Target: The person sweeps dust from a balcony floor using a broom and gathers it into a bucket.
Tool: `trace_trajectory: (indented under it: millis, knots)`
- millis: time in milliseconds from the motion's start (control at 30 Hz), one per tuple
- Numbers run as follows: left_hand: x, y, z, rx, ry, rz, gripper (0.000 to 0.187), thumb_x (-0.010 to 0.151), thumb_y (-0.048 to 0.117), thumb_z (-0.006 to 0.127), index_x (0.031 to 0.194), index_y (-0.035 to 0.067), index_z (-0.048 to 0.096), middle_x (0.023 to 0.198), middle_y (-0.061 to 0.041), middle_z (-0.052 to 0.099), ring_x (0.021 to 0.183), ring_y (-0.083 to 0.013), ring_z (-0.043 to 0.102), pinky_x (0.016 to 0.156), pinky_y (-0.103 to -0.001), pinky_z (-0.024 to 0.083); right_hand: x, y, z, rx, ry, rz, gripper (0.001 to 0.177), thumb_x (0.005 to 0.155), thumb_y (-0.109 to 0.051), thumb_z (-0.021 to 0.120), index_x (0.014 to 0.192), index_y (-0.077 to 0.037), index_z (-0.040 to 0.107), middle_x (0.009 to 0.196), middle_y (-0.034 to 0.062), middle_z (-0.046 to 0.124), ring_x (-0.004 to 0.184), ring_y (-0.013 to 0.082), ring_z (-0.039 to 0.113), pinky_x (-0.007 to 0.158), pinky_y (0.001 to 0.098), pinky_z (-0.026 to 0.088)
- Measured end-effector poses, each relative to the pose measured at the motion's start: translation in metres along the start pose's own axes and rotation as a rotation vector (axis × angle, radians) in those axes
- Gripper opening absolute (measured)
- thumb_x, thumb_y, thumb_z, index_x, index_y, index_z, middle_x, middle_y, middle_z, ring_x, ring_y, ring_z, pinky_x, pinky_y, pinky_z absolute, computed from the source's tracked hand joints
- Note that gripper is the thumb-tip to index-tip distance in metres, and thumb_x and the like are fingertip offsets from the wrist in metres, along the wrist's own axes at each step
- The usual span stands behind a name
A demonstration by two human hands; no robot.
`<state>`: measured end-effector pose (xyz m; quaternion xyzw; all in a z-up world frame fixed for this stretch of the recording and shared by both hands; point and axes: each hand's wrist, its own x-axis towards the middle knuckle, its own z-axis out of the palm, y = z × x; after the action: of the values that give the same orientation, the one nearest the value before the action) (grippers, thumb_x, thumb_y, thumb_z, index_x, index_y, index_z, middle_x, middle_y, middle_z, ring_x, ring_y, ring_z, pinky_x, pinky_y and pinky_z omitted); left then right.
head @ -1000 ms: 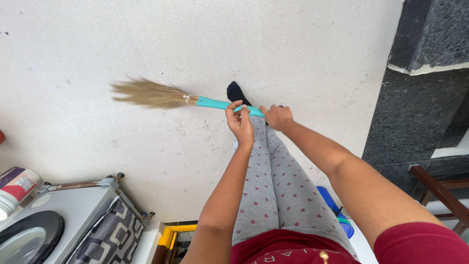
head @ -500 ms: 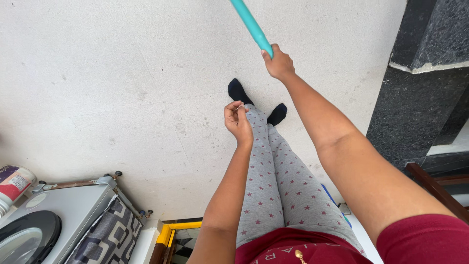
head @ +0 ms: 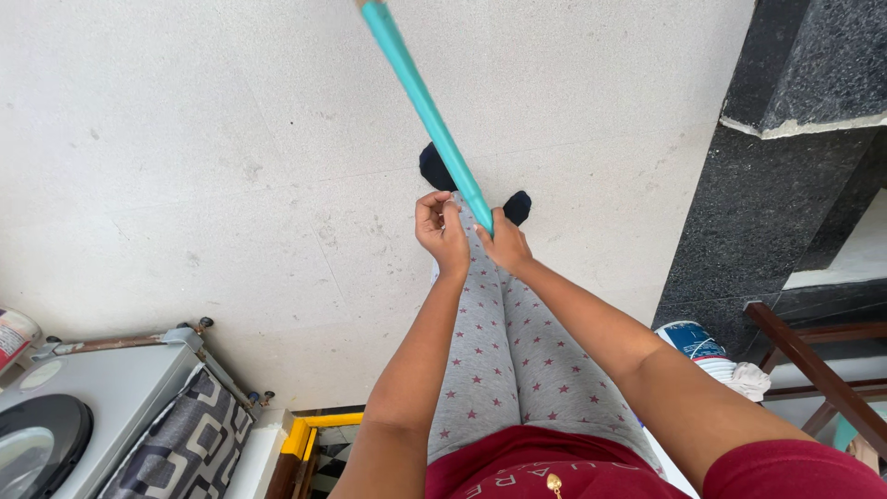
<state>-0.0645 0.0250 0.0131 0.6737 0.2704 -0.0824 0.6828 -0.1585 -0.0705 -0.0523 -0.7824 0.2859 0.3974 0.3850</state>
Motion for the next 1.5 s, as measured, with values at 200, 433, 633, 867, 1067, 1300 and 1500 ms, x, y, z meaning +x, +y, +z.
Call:
trace_trajectory:
  millis: [200, 433, 633, 867, 1067, 1300, 1500]
  knots:
    - [-0.005, 0.003, 0.018, 0.053, -0.059, 0.011, 0.010, 0.097, -0.003, 0.058, 0.101, 0.006, 0.062, 0.090, -0.003, 0.064, 0.077, -0.0075, 0.060, 0.066, -0.023, 0.047, 0.077, -0.017, -0.092, -0.438, -0.091, 0.059, 0.051, 0.103, -0.049, 0.047, 0.136, -0.010, 0.043, 0.103, 0.0240, 0.070, 0.097, 0.0430, 0.070, 0.082, 0.0562, 0.056]
    - [-0.023, 0.002, 0.020, 0.067, -0.106, 0.009, 0.012, 0.097, -0.003, 0.059, 0.101, 0.007, 0.063, 0.096, -0.001, 0.065, 0.079, -0.0058, 0.061, 0.068, -0.021, 0.048, 0.115, 0.019, -0.210, -0.386, 0.118, 0.256, 0.051, 0.108, -0.055, 0.042, 0.133, -0.011, 0.052, 0.084, 0.0122, 0.067, 0.077, 0.0259, 0.069, 0.061, 0.0436, 0.056]
    - [-0.020, -0.005, 0.005, 0.135, -0.085, -0.012, 0.011, 0.097, -0.002, 0.060, 0.101, 0.007, 0.064, 0.094, 0.000, 0.066, 0.075, -0.0040, 0.055, 0.062, -0.020, 0.043, 0.109, 0.101, -0.246, -0.081, 0.383, 0.421, 0.050, 0.108, -0.055, 0.047, 0.130, -0.010, 0.054, 0.088, 0.0103, 0.066, 0.074, 0.0244, 0.068, 0.064, 0.0430, 0.056]
    - [-0.025, -0.016, 0.003, 0.029, -0.118, -0.002, 0.012, 0.097, -0.005, 0.057, 0.102, 0.005, 0.062, 0.094, -0.001, 0.065, 0.078, -0.0057, 0.059, 0.069, -0.022, 0.049, 0.030, 0.103, -0.206, 0.293, 0.424, 0.193, 0.048, 0.110, -0.046, 0.037, 0.120, -0.001, 0.049, 0.062, 0.0007, 0.051, 0.044, 0.0129, 0.054, 0.035, 0.0298, 0.049]
    - [-0.038, -0.014, 0.018, -0.018, -0.169, -0.017, 0.011, 0.096, -0.006, 0.058, 0.100, 0.004, 0.062, 0.097, -0.003, 0.064, 0.079, -0.0067, 0.059, 0.071, -0.023, 0.050, -0.069, 0.108, -0.092, -0.115, -0.117, 0.178, 0.043, 0.107, -0.044, 0.049, 0.109, -0.002, 0.054, 0.069, 0.0113, 0.062, 0.051, 0.0225, 0.061, 0.039, 0.0373, 0.049]
    - [-0.042, -0.009, 0.023, 0.033, -0.236, -0.013, 0.011, 0.098, -0.005, 0.058, 0.102, 0.004, 0.063, 0.095, -0.004, 0.065, 0.082, -0.0076, 0.062, 0.076, -0.025, 0.055, -0.024, 0.134, -0.107, -0.543, -0.178, 0.228, 0.050, 0.104, -0.058, 0.036, 0.130, -0.016, 0.047, 0.082, 0.0124, 0.068, 0.063, 0.0248, 0.069, 0.048, 0.0400, 0.053]
    - [-0.054, -0.022, 0.013, 0.051, -0.266, 0.017, 0.010, 0.098, -0.005, 0.058, 0.101, 0.003, 0.063, 0.096, -0.003, 0.065, 0.081, -0.0076, 0.062, 0.075, -0.024, 0.054, -0.010, 0.211, -0.174, -0.355, 0.032, 0.455, 0.051, 0.109, -0.055, 0.037, 0.135, -0.014, 0.051, 0.086, 0.0177, 0.071, 0.078, 0.0306, 0.072, 0.060, 0.0464, 0.057]
